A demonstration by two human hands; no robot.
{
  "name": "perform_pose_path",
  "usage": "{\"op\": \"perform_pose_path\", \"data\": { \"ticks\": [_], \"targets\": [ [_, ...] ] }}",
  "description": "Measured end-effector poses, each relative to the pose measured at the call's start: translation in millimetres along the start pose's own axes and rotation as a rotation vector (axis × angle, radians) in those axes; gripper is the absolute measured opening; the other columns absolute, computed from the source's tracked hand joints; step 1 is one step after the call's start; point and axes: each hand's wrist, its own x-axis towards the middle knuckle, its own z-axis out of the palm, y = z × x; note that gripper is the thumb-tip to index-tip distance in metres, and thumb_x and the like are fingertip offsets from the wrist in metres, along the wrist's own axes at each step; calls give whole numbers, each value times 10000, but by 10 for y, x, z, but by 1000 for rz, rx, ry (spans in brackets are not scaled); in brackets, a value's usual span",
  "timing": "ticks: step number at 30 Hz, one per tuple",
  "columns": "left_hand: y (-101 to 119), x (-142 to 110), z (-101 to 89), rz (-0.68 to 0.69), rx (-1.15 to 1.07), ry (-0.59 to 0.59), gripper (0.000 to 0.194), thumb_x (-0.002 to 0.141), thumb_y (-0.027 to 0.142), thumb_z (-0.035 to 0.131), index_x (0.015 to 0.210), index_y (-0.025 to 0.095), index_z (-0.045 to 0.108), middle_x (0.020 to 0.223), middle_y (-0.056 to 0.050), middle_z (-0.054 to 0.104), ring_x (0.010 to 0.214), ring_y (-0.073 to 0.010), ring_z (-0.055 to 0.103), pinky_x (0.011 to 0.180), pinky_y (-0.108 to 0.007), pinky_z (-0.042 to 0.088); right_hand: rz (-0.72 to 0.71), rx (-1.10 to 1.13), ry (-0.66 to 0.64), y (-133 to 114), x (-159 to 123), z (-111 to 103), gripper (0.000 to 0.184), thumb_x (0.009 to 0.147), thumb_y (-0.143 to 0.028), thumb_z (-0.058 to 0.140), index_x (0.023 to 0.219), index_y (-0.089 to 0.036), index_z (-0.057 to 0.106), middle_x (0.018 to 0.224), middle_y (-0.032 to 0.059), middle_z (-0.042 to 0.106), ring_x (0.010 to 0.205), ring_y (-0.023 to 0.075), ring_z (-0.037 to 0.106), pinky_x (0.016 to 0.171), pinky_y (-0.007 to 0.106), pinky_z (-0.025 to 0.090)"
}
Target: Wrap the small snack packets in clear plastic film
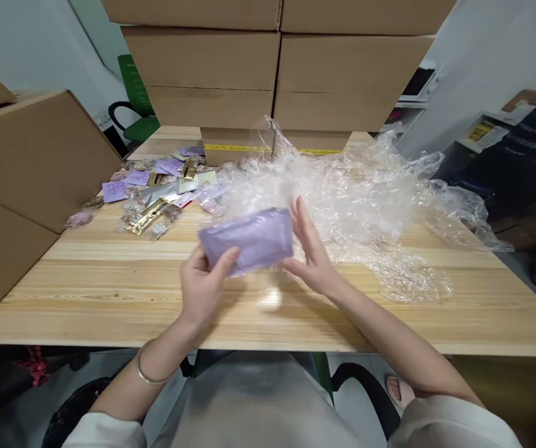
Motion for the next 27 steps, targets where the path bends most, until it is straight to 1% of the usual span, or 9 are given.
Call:
{"op": "perform_pose_path", "data": {
  "ticks": [3, 7, 9, 12, 16, 20, 22, 24, 27],
  "targets": [
    [-85, -27, 181, -175, -179, -217, 368, 737, 513, 786, 914, 199, 711, 904, -33, 741, 858, -218, 684, 787, -330, 557, 200, 342, -129, -110, -2, 104, 836, 843, -658, 590, 1521, -252, 316, 1425, 116, 550, 1244, 292, 587, 992, 464, 535],
    [-68, 25, 251, -133, -188, -265, 372, 782, 500, 763, 993, 199, 705, 1064, -51, 702, 1063, -216, 644, 936, -318, 505, 378, 601, -112, -157, -78, 60, 514, 759, -569, 741, 1147, -238, 671, 1118, 65, 727, 1033, 267, 695, 927, 457, 577],
    [-10, 25, 253, -143, -165, -352, 390, 809, 469, 752, 1093, 212, 679, 1149, -50, 680, 1112, -206, 623, 970, -311, 484, 417, 671, -80, -134, -135, -4, 383, 751, -490, 780, 1034, -242, 713, 1044, 48, 747, 985, 256, 708, 914, 445, 581],
    [85, -17, 279, -222, -150, -508, 340, 824, 446, 742, 1045, 199, 670, 1045, -44, 711, 972, -191, 660, 868, -307, 522, 445, 718, -35, -50, -218, -79, 314, 711, -415, 833, 962, -257, 731, 978, 34, 756, 924, 246, 714, 895, 437, 578],
    [121, -76, 356, -190, -132, -507, 306, 774, 418, 785, 923, 187, 652, 915, -29, 721, 859, -184, 666, 789, -297, 526, 480, 880, 40, 30, -334, -75, 583, 612, -569, 856, 1094, -281, 697, 1073, 55, 741, 1015, 286, 684, 924, 476, 543],
    [3, -114, 404, -224, -124, -580, 391, 795, 434, 757, 1069, 198, 607, 1067, -69, 696, 980, -222, 656, 850, -344, 521, 611, 912, 67, 16, -555, -14, 514, 767, -639, 705, 1112, -258, 682, 1068, 81, 734, 995, 284, 682, 872, 469, 552],
    [-89, -132, 399, -147, -14, -565, 386, 827, 404, 731, 1132, 220, 580, 1243, -92, 616, 1124, -239, 595, 905, -359, 496, 630, 647, 263, 19, -692, -27, 402, 837, -558, 669, 1089, -245, 680, 1013, 78, 731, 925, 271, 688, 823, 452, 564],
    [-172, -144, 381, -21, 103, -520, 327, 878, 369, 681, 1157, 248, 560, 1381, -92, 501, 1243, -241, 503, 964, -364, 451, 567, 268, 635, 52, -798, -114, 397, 874, -526, 621, 1141, -234, 658, 1014, 88, 710, 928, 295, 683, 820, 484, 565],
    [-237, -136, 351, 70, 148, -471, 239, 973, 360, 542, 1191, 266, 524, 1361, -86, 483, 1265, -218, 464, 990, -367, 411, 408, -153, 1198, 163, -827, -444, 544, 956, -531, 395, 1424, -260, 447, 1327, 114, 570, 1264, 374, 530, 1010, 619, 454]
  ]
}}
